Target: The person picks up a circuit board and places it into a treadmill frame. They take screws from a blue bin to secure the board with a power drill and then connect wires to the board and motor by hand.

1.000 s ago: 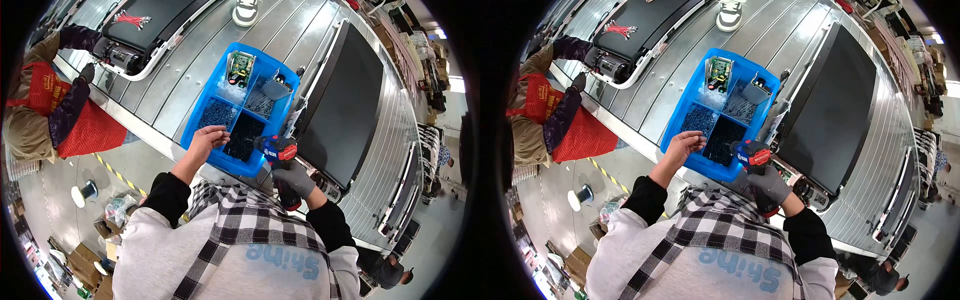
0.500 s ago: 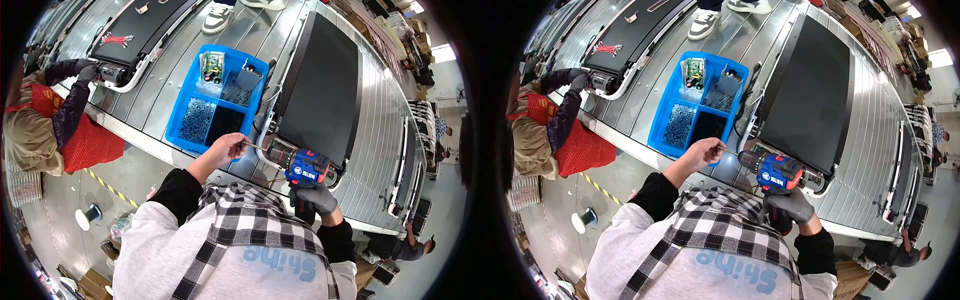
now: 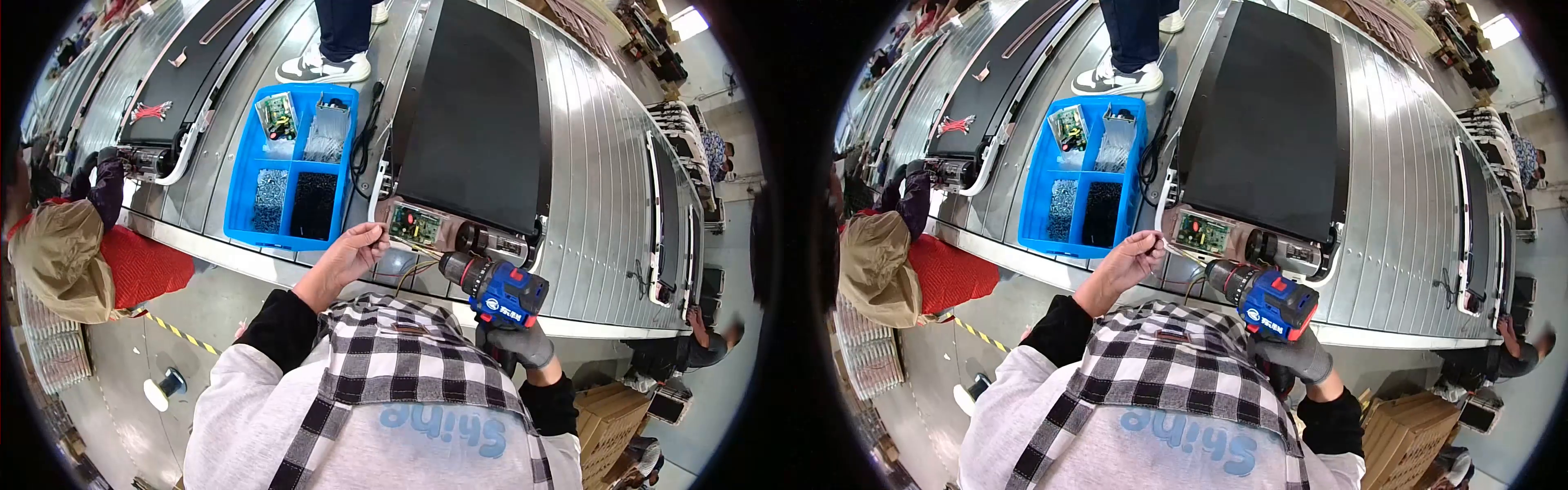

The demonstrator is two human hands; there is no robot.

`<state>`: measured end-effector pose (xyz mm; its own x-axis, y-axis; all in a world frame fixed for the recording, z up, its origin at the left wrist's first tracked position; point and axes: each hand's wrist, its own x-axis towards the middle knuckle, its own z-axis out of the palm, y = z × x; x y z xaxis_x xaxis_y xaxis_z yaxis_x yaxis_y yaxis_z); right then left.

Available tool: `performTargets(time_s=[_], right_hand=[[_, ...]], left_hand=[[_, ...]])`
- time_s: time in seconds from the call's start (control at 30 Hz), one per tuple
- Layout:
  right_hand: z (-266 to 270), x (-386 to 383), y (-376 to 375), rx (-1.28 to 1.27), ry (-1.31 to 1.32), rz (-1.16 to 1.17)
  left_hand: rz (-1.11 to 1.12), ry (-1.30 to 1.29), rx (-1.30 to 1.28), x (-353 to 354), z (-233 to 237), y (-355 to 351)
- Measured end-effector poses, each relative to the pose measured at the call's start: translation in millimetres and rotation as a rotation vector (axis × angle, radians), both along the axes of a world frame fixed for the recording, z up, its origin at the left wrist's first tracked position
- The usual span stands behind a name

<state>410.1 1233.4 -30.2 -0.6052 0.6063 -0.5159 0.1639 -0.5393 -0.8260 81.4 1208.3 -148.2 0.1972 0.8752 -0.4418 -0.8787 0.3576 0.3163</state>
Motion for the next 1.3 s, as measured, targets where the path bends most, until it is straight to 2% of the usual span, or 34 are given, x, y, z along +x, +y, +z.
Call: performTargets(time_s=[0.07, 0.17, 0.33, 0.5, 0.57, 0.6, 0.63, 0.67, 0.73, 0.77, 0.83, 0.9, 0.93, 1.0, 1.03, 1.1, 1.13, 1.23, 1.3], right_hand=[[1, 4, 2, -0.003, 0.026, -0.009], [3, 17, 11, -0.053, 0.058, 0.016], [-8, 38, 20, -0.114, 0.082, 0.030], [-4, 48, 27, 0.051, -0.003, 0.089], [-2, 50, 33, 0.236, 0.006, 0.143], [-10, 54, 38, 0.667, -0.084, 0.373], [-19, 57, 43, 1.132, -0.182, 0.499], [-14, 53, 47, 1.377, -0.143, 0.575], [-41, 69, 41, 1.231, -0.139, 0.626], [-52, 73, 36, 0.962, -0.057, 0.489], [-65, 72, 31, 0.927, -0.130, 0.591], [-68, 62, 34, 1.000, -0.180, 0.586], [-69, 56, 36, 1.035, -0.206, 0.583], [-65, 49, 39, 1.122, -0.311, 0.558], [-62, 46, 40, 1.166, -0.357, 0.560], [-81, 49, 35, 0.690, -0.350, 0.354], [-87, 46, 34, 0.596, -0.355, 0.308], [-94, 39, 32, 0.412, -0.444, 0.256], [-98, 37, 31, 0.304, -0.539, 0.287]], left_hand=[[0.006, -0.117, -0.010, 10, 0, 0], [-0.021, -0.134, 0.049, 35, -5, 2], [0.002, -0.014, 0.056, 52, -7, 4], [-0.012, 0.062, 0.068, 64, -11, 5], [-0.024, 0.135, 0.049, 71, -15, 8], [-0.043, 0.141, 0.053, 73, -16, 10], [-0.061, 0.147, 0.055, 75, -15, 12], [-0.078, 0.153, 0.058, 76, -14, 14], [-0.089, 0.140, 0.032, 80, -21, 16], [-0.088, 0.136, 0.004, 83, -25, 18], [-0.071, 0.138, -0.116, 86, -34, 23], [-0.037, 0.150, -0.298, 85, -47, 31], [0.000, 0.262, -0.160, 73, -78, 26], [0.049, 0.897, -0.228, 52, -92, 31], [0.067, 1.315, -0.138, 47, -93, 38], [0.028, 1.766, 0.109, 41, -94, 52], [0.007, 1.983, 0.248, 42, -95, 56], [-0.142, 1.959, 0.347, 50, -113, 63], [-0.113, 1.980, 0.378, 50, -123, 63]])
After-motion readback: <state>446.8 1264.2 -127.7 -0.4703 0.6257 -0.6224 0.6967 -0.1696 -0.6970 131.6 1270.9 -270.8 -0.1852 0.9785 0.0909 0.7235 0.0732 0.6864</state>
